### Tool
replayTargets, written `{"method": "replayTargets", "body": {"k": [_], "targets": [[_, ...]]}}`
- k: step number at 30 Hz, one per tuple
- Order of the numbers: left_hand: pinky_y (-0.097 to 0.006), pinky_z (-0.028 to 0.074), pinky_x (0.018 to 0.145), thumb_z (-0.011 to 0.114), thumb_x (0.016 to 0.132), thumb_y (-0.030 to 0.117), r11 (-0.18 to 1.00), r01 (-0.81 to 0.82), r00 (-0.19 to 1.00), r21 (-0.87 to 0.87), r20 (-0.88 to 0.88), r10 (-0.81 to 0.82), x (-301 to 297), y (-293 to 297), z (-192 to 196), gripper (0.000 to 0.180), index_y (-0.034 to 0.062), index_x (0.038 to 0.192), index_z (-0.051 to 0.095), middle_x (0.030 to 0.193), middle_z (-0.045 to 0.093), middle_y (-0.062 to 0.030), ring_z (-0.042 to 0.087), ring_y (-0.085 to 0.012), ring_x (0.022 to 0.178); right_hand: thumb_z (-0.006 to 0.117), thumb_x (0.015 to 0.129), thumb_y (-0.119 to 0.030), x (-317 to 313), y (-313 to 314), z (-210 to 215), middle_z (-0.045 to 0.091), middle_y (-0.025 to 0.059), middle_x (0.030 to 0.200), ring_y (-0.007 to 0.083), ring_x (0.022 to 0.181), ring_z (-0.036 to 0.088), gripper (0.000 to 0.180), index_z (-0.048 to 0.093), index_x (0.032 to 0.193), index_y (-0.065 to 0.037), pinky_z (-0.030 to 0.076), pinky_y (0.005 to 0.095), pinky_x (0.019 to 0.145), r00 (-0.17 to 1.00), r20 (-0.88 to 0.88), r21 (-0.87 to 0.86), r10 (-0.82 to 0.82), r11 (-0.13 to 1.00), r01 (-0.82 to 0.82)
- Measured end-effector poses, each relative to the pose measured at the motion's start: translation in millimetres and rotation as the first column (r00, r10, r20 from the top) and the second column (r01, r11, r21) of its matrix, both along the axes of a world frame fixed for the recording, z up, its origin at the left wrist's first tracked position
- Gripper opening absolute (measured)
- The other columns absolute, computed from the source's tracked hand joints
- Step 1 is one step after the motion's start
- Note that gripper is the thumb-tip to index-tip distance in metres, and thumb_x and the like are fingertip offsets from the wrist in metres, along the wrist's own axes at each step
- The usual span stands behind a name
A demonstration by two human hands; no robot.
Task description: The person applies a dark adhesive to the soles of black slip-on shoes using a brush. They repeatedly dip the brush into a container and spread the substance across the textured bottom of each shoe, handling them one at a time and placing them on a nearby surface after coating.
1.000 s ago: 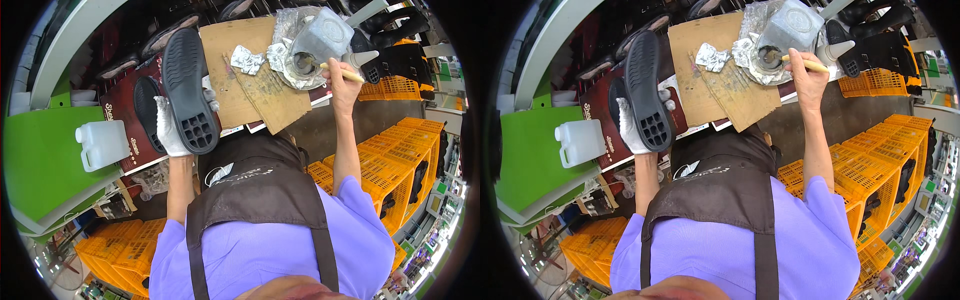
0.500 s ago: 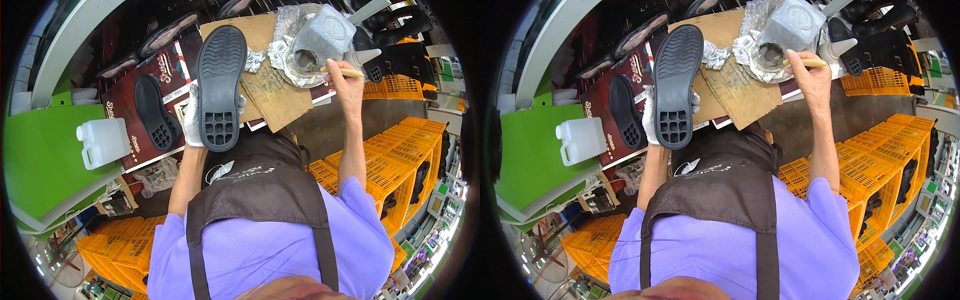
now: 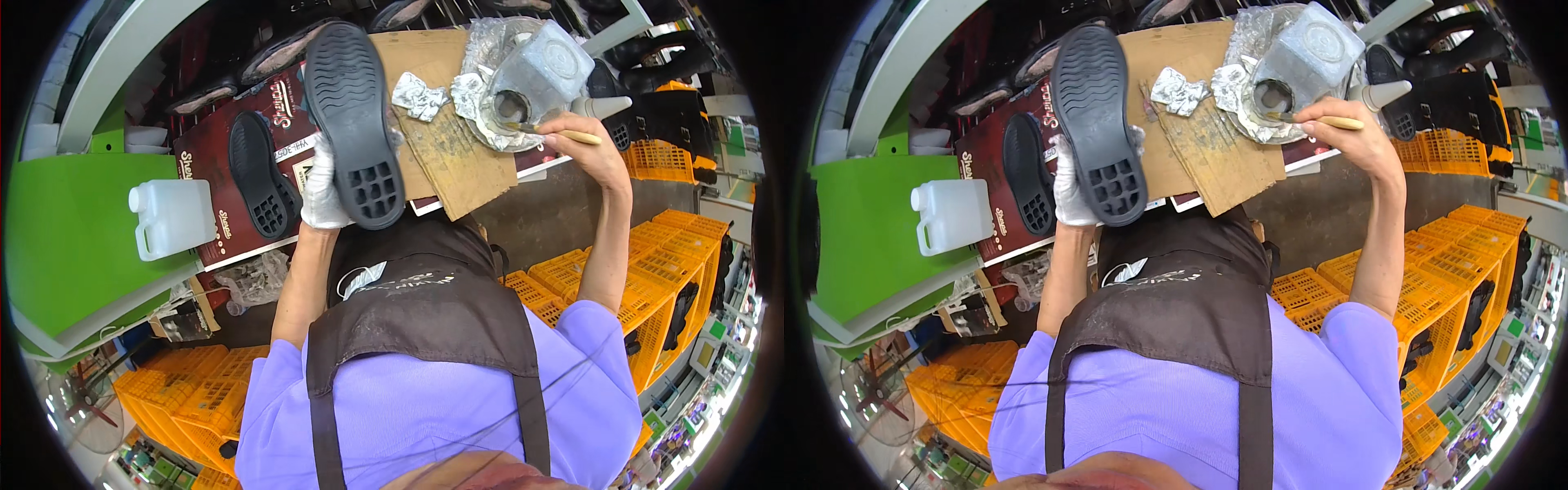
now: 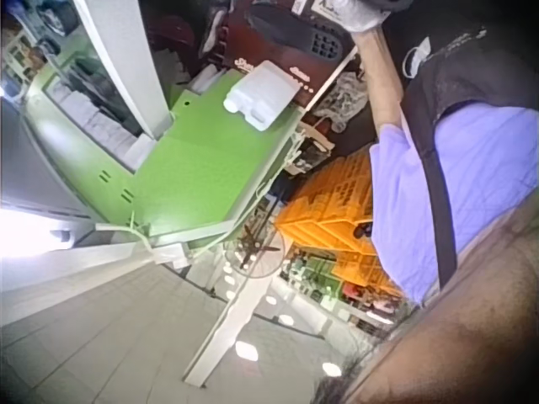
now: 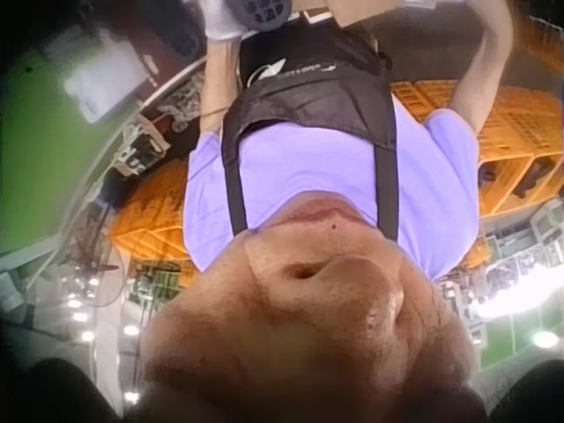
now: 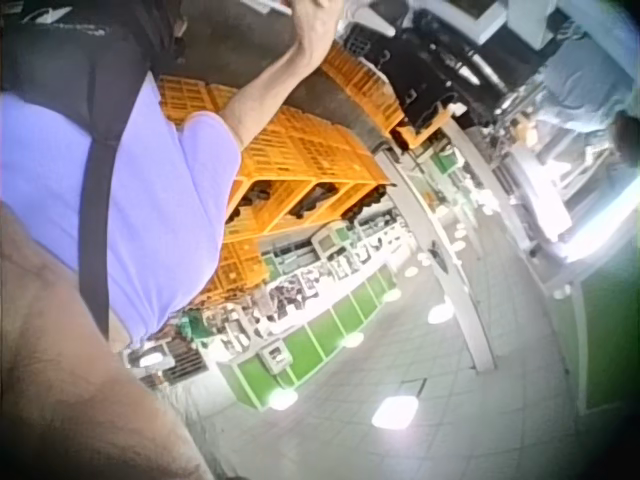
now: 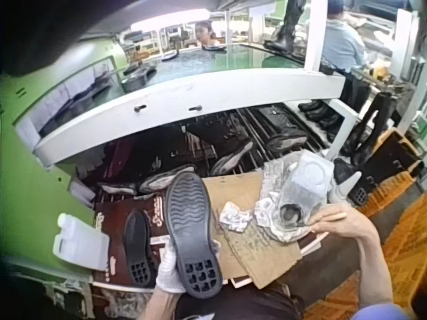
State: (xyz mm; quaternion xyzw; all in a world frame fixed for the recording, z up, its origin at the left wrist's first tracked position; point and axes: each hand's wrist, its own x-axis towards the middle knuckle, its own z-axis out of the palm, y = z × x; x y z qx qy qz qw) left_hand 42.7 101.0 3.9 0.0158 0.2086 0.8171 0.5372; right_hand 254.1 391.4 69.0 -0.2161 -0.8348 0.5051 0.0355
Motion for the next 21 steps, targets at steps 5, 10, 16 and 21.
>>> {"method": "replayTargets", "body": {"k": [5,10,16,21], "targets": [[-0.036,0.04,0.1,0.067,0.081,0.019,0.979,-0.202,0.867,0.016,-0.462,0.186,-9.8,5.2,1.1,0.065,0.0045,0.135,0.033,0.13,0.047,-0.0121,0.048,-0.0236,0.117,0.063,0.085,-0.016,9.0,-6.4,-28.4,0.058,0.0017,0.069,0.0066,0.057,0.049,0.019,0.064,0.095,0.0,0.043,0.0207,0.053,0.918,-0.093,-0.324,-0.384,0.884,0.337],[-0.032,0.042,0.097,0.072,0.073,0.0,0.923,-0.381,0.486,-0.054,-0.861,0.15,-13.4,3.8,6.6,0.073,0.0052,0.134,0.033,0.131,0.046,-0.0104,0.048,-0.0192,0.116,0.061,0.087,-0.016,11.6,-25.1,-77.5,0.061,0.0058,0.071,0.0089,0.057,0.053,0.02,0.059,0.097,0.001,0.043,0.0199,0.051,0.723,-0.213,-0.673,-0.657,0.635,0.38],[-0.038,0.022,0.108,0.072,0.076,0.023,0.872,-0.484,0.087,0.072,-0.988,0.13,-13.4,11.5,15.2,0.071,0.0109,0.136,0.035,0.136,0.04,-0.0092,0.03,-0.022,0.129,0.053,0.091,-0.021,-18.5,-84.0,-45.9,0.061,0.0093,0.078,0.014,0.067,0.057,0.025,0.057,0.102,0.002,0.043,0.0228,0.056,0.608,-0.426,-0.793,-0.67,0.6,0.106],[-0.037,0.031,0.103,0.074,0.074,0.017,0.851,-0.519,-0.105,0.075,-0.994,0.023,-7.5,13.9,16.2,0.079,0.0081,0.136,0.026,0.134,0.04,-0.0105,0.041,-0.0221,0.121,0.056,0.088,-0.012,-62.2,-146.1,-7.0,0.064,0.0136,0.078,0.017,0.067,0.064,0.019,0.058,0.097,0.004,0.05,0.0241,0.059,0.647,-0.667,-0.412,-0.37,0.906,0.094]]}}
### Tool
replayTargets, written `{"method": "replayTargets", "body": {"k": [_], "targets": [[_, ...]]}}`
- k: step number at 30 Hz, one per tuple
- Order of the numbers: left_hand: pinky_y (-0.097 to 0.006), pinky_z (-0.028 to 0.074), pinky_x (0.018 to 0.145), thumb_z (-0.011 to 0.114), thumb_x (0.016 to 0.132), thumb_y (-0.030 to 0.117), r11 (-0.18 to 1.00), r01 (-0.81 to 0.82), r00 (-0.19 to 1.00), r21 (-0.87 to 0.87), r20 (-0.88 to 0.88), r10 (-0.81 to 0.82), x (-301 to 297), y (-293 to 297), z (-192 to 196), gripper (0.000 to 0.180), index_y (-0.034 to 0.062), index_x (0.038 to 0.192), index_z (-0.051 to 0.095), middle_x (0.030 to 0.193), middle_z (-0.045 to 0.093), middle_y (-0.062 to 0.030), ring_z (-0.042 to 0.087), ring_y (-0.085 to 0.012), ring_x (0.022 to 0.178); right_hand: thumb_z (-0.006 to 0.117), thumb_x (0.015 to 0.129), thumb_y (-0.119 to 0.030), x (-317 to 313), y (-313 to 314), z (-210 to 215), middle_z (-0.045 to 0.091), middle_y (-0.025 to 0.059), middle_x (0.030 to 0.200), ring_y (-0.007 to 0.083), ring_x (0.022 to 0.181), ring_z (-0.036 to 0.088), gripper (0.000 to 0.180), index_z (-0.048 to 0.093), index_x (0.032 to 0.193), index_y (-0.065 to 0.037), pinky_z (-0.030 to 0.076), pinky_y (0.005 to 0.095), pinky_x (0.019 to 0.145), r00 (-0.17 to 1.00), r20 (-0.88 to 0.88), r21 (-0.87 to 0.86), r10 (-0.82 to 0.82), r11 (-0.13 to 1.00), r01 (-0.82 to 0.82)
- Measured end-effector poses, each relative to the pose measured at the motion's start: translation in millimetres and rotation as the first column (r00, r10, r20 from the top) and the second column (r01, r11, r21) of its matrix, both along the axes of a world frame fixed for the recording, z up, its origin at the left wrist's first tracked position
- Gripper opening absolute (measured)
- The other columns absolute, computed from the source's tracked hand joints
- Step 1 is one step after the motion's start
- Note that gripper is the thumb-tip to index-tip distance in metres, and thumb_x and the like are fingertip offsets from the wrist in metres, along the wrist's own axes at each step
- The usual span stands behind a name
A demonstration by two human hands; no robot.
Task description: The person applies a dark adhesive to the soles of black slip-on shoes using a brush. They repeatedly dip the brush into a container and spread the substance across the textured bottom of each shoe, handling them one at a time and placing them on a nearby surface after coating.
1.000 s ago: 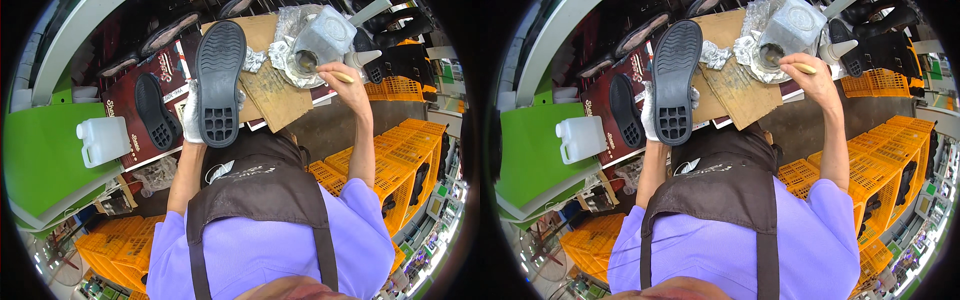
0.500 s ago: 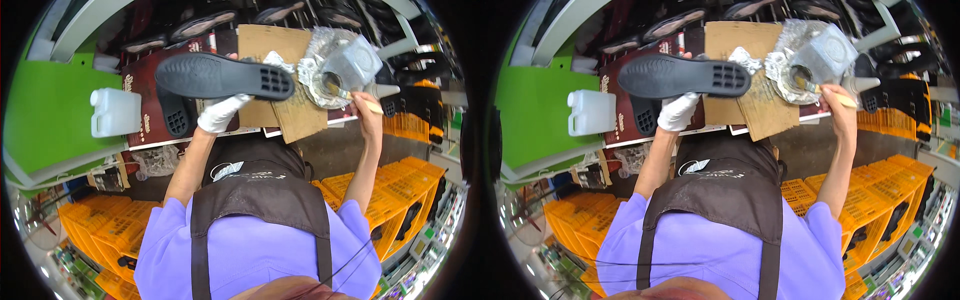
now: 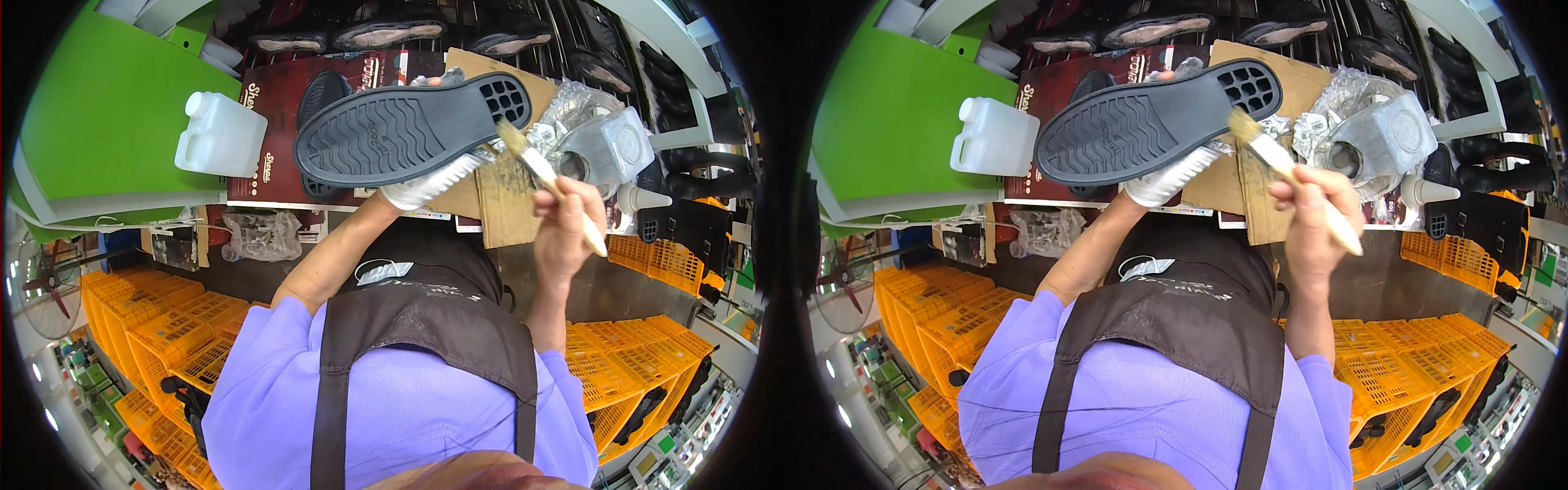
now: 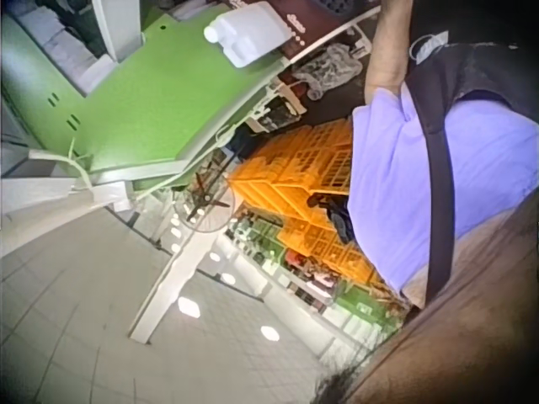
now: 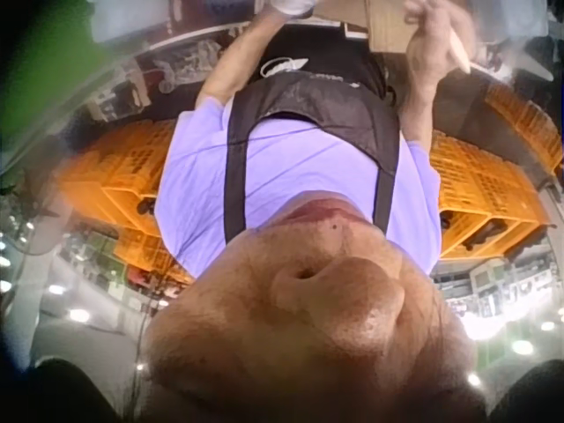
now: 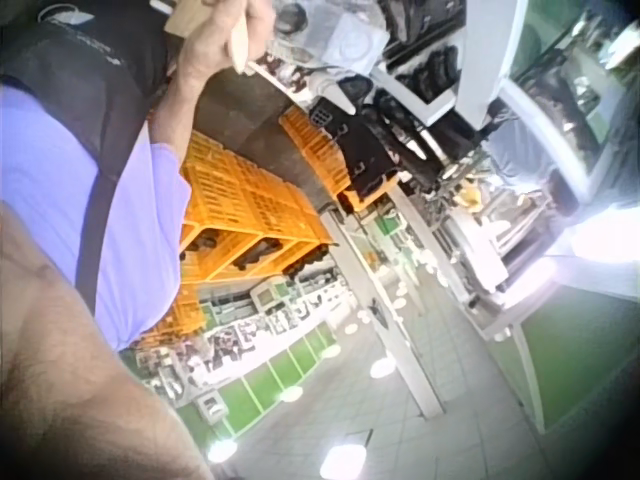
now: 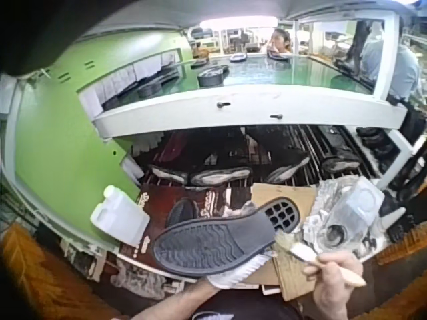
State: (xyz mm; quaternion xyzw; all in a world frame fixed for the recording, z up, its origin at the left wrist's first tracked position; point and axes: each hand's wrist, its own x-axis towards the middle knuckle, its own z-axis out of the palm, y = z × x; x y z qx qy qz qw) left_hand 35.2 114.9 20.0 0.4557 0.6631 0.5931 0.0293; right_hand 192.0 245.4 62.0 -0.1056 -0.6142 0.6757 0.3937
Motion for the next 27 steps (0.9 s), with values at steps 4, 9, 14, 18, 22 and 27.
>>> {"method": "replayTargets", "body": {"k": [4,9,14,18,22,27], "targets": [[-0.04,0.014,0.111,0.068,0.079,0.034,0.988,0.11,0.91,0.106,0.388,-0.143,10.3,3.9,3.0,0.075,0.0076,0.138,0.029,0.137,0.035,-0.0109,0.027,-0.0255,0.131,0.057,0.087,-0.004,-27.6,-29.8,8.3,0.065,0.0128,0.082,0.0129,0.07,0.064,0.015,0.059,0.098,0.005,0.051,0.021,0.062,0.995,0.102,0.04,0.016,0.999,-0.02],[-0.036,0.025,0.107,0.068,0.08,0.032,0.948,0.025,0.854,0.318,0.485,-0.185,17.9,0.9,-14.3,0.072,0.0064,0.135,0.029,0.132,0.038,-0.0091,0.037,-0.0198,0.124,0.057,0.088,-0.005,-41.3,-53.0,15.8,0.067,0.0119,0.082,0.0117,0.073,0.064,0.015,0.06,0.098,0.005,0.05,0.0208,0.064,0.974,0.131,-0.055,0.186,0.982,-0.18],[-0.035,0.029,0.107,0.058,0.088,0.028,0.767,0.085,0.439,0.636,0.667,-0.602,12.4,-3.3,-20.0,0.058,0.0071,0.134,0.028,0.131,0.04,-0.0071,0.039,-0.0166,0.123,0.06,0.086,-0.006,-47.1,-58.2,23.3,0.067,0.0102,0.079,0.0102,0.072,0.063,0.015,0.062,0.095,0.005,0.05,0.0213,0.065,0.934,0.213,-0.048,0.287,0.958,-0.284],[-0.039,0.019,0.11,0.069,0.079,0.033,0.985,0.093,0.893,0.146,0.425,-0.148,13.8,-6.5,-12.8,0.074,0.0065,0.135,0.028,0.133,0.039,-0.0082,0.034,-0.0207,0.127,0.058,0.087,-0.009,-46.4,-33.3,20.1,0.067,0.009,0.075,0.0076,0.066,0.06,0.016,0.063,0.093,0.005,0.047,0.0192,0.059,0.949,0.256,-0.023,0.183,0.983,-0.183],[-0.039,0.017,0.111,0.068,0.081,0.024,0.974,0.192,0.868,0.116,0.443,-0.224,5.4,-7.3,-29.2,0.071,0.0079,0.138,0.029,0.138,0.037,-0.0098,0.031,-0.0229,0.131,0.059,0.087,-0.012,-45.4,-9.2,11.0,0.067,0.007,0.073,0.0038,0.057,0.05,0.016,0.064,0.093,0.003,0.041,0.0175,0.053,0.972,0.226,-0.027,0.06,0.998,-0.055],[-0.038,0.019,0.111,0.068,0.081,0.021,0.992,0.11,0.94,0.066,0.316,-0.125,13.1,-6.9,-19.1,0.065,0.0085,0.136,0.036,0.137,0.039,-0.0093,0.031,-0.0231,0.132,0.058,0.088,-0.013,-46.7,8.6,0.2,0.066,0.007,0.073,0.004,0.056,0.049,0.017,0.064,0.092,0.003,0.04,0.0183,0.052,0.969,0.222,-0.023,-0.108,0.993,0.116]]}}
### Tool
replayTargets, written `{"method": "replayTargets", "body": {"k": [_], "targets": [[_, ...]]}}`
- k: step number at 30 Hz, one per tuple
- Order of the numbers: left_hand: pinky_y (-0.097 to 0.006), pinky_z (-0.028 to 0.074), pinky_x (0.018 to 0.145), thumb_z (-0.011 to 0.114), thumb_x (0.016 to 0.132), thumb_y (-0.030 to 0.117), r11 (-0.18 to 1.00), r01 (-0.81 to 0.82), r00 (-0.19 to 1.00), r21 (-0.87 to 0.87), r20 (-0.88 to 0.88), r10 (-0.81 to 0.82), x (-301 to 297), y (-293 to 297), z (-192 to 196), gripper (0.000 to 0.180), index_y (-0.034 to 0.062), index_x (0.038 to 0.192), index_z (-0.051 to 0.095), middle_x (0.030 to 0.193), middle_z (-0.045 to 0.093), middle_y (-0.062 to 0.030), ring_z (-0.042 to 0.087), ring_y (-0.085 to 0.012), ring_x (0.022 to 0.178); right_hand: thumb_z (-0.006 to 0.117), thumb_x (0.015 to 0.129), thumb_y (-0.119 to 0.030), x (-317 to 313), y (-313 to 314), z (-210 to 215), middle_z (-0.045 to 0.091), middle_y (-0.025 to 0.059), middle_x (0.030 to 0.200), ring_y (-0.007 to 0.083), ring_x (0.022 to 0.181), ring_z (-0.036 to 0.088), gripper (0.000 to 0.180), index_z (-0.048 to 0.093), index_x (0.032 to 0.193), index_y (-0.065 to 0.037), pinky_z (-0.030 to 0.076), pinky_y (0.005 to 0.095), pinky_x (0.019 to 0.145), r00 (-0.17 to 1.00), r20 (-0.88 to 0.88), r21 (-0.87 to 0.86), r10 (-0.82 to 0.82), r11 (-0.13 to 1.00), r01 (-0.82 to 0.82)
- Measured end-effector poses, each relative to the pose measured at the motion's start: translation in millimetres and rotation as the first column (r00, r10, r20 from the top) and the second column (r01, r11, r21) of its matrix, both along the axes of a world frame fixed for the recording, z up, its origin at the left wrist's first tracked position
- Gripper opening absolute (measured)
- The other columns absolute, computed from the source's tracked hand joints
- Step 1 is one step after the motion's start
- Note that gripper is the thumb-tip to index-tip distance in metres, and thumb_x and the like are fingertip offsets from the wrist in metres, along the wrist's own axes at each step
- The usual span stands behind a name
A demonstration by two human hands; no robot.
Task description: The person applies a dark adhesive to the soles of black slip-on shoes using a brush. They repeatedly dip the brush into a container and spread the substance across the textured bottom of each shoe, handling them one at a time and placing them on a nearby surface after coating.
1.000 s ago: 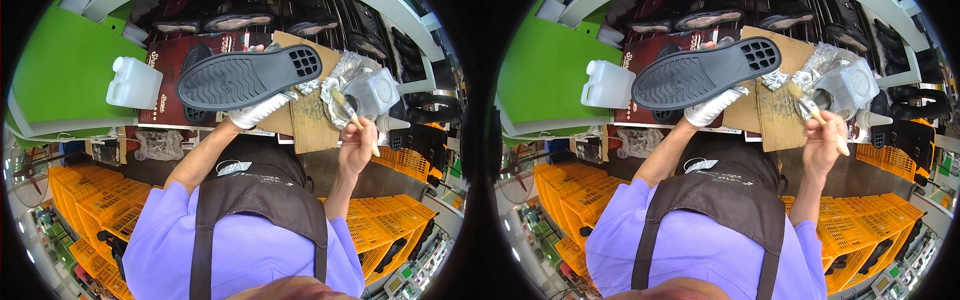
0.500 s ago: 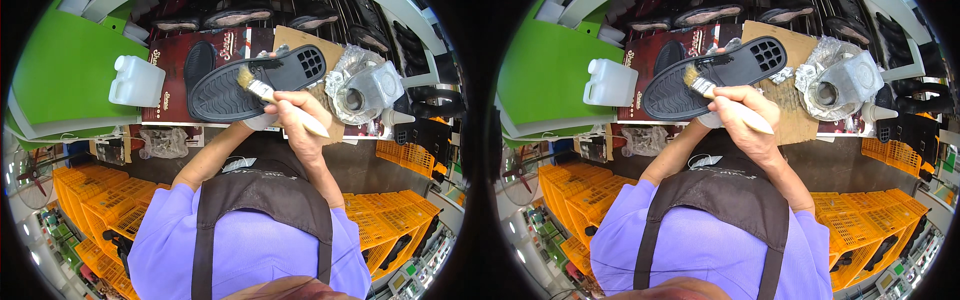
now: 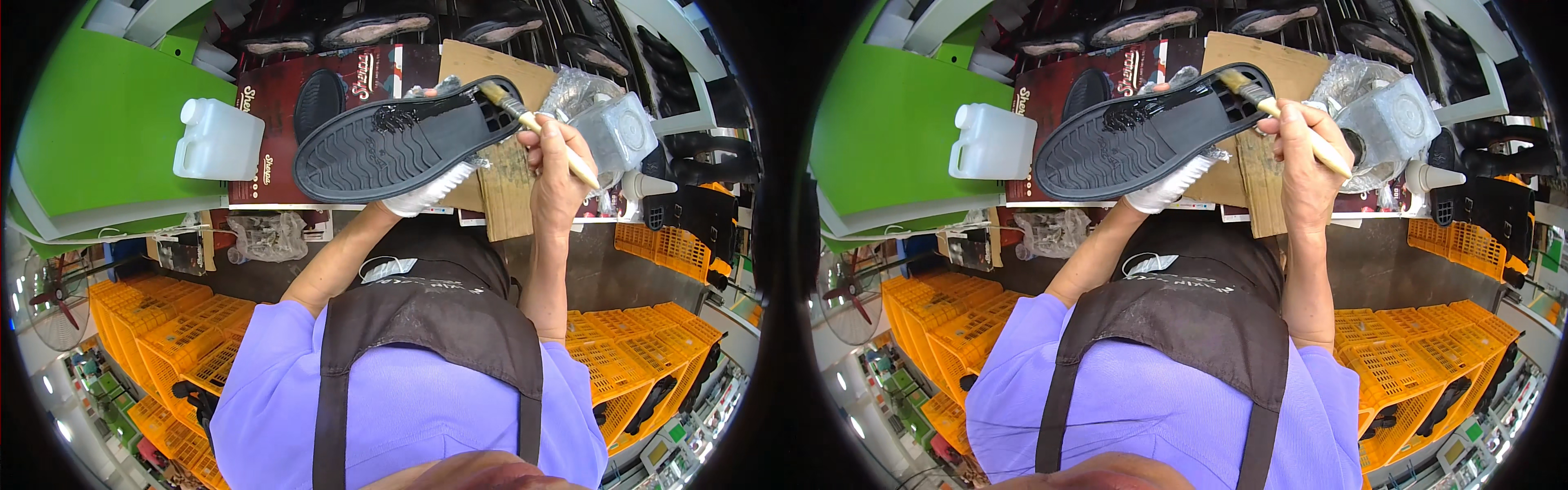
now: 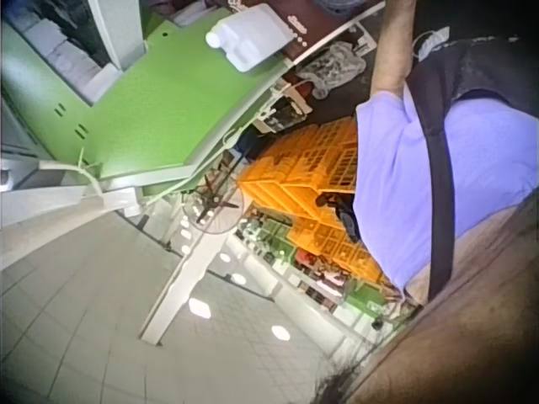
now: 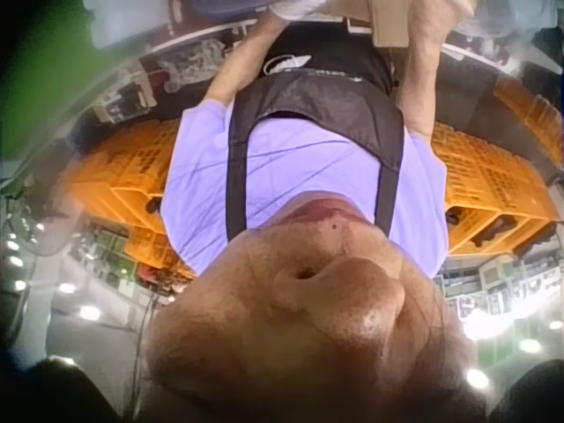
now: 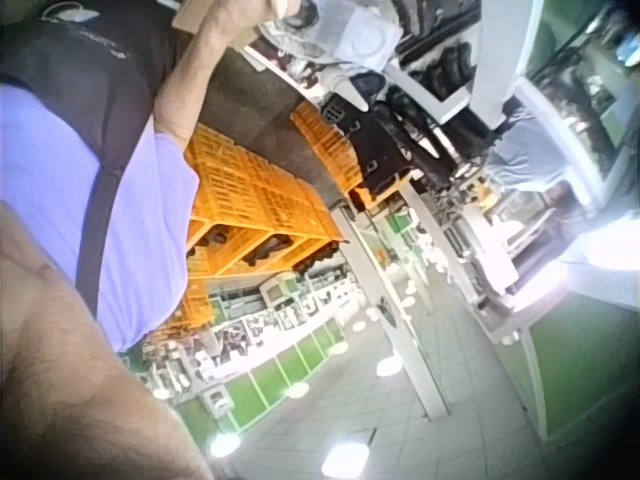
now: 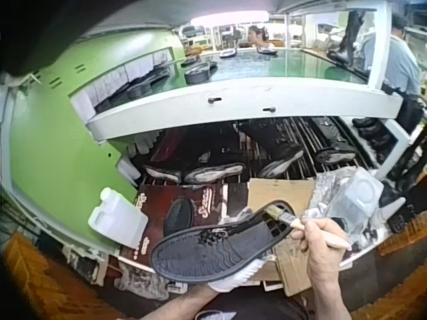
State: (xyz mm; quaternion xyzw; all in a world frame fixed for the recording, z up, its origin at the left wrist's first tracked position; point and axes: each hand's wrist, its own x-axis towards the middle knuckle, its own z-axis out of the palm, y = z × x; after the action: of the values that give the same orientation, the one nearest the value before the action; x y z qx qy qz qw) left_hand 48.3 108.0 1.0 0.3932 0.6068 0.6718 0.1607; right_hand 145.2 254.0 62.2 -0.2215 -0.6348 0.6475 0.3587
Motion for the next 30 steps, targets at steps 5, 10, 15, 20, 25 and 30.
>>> {"method": "replayTargets", "body": {"k": [5,10,15,20,25,30], "targets": [[-0.038,0.02,0.109,0.068,0.08,0.021,0.999,-0.044,0.996,-0.011,-0.078,0.043,-2.8,0.7,-8.3,0.065,0.0085,0.135,0.036,0.135,0.041,-0.009,0.034,-0.0222,0.129,0.058,0.088,-0.011,-0.1,-8.4,-3.4,0.066,0.0069,0.073,0.0036,0.056,0.049,0.016,0.063,0.092,0.003,0.04,0.018,0.052,1.0,0.014,0.09,-0.01,0.996,0.009],[-0.038,0.023,0.108,0.069,0.079,0.021,0.985,-0.13,0.958,-0.118,-0.27,0.094,-3.2,5.0,-4.7,0.069,0.0068,0.135,0.031,0.132,0.043,-0.0081,0.038,-0.0221,0.124,0.058,0.087,-0.008,1.2,-37.7,3.5,0.067,0.0074,0.073,0.0037,0.057,0.051,0.014,0.063,0.093,0.004,0.041,0.0176,0.053,0.996,0.012,0.042,0.087,0.995,-0.087],[-0.038,0.024,0.107,0.065,0.082,0.026,0.995,0.005,0.992,0.101,0.123,-0.018,1.3,12.1,-18.1,0.067,0.0068,0.136,0.03,0.13,0.042,-0.0091,0.04,-0.0209,0.12,0.058,0.087,-0.009,-0.9,-57.6,5.5,0.067,0.0074,0.074,0.0046,0.06,0.053,0.015,0.063,0.093,0.004,0.043,0.0182,0.054,0.982,-0.036,-0.08,0.184,0.979,-0.186],[-0.032,0.035,0.098,0.055,0.09,0.02,0.725,0.056,0.387,0.687,0.655,-0.65,-11.6,18.7,-66.4,0.055,0.0088,0.135,0.025,0.123,0.043,-0.0068,0.046,-0.0131,0.111,0.059,0.087,-0.01,-5.0,-73.4,10.5,0.067,0.007,0.075,0.006,0.065,0.058,0.015,0.063,0.093,0.003,0.046,0.0194,0.058,0.963,-0.016,-0.107,0.27,0.957,-0.27],[-0.03,0.036,0.086,0.056,0.089,0.02,0.795,0.134,0.364,0.591,0.717,-0.594,-5.2,7.9,-56.8,0.039,0.0091,0.117,0.031,0.107,0.045,-0.0047,0.046,-0.0124,0.097,0.058,0.087,-0.008,-7.4,-86.5,20.5,0.067,0.008,0.076,0.0083,0.07,0.062,0.014,0.063,0.093,0.004,0.049,0.0202,0.063,0.931,-0.032,-0.113,0.365,0.924,-0.366],[-0.027,0.038,0.073,0.056,0.088,0.02,0.862,0.247,0.479,0.443,0.717,-0.506,6.9,-0.2,-47.1,0.025,0.0094,0.099,0.037,0.091,0.046,-0.0025,0.047,-0.0116,0.083,0.058,0.087,-0.006,-7.3,-92.3,28.3,0.067,0.0085,0.077,0.0091,0.071,0.062,0.014,0.061,0.094,0.005,0.05,0.0207,0.064,0.896,-0.023,-0.06,0.443,0.894,-0.444]]}}
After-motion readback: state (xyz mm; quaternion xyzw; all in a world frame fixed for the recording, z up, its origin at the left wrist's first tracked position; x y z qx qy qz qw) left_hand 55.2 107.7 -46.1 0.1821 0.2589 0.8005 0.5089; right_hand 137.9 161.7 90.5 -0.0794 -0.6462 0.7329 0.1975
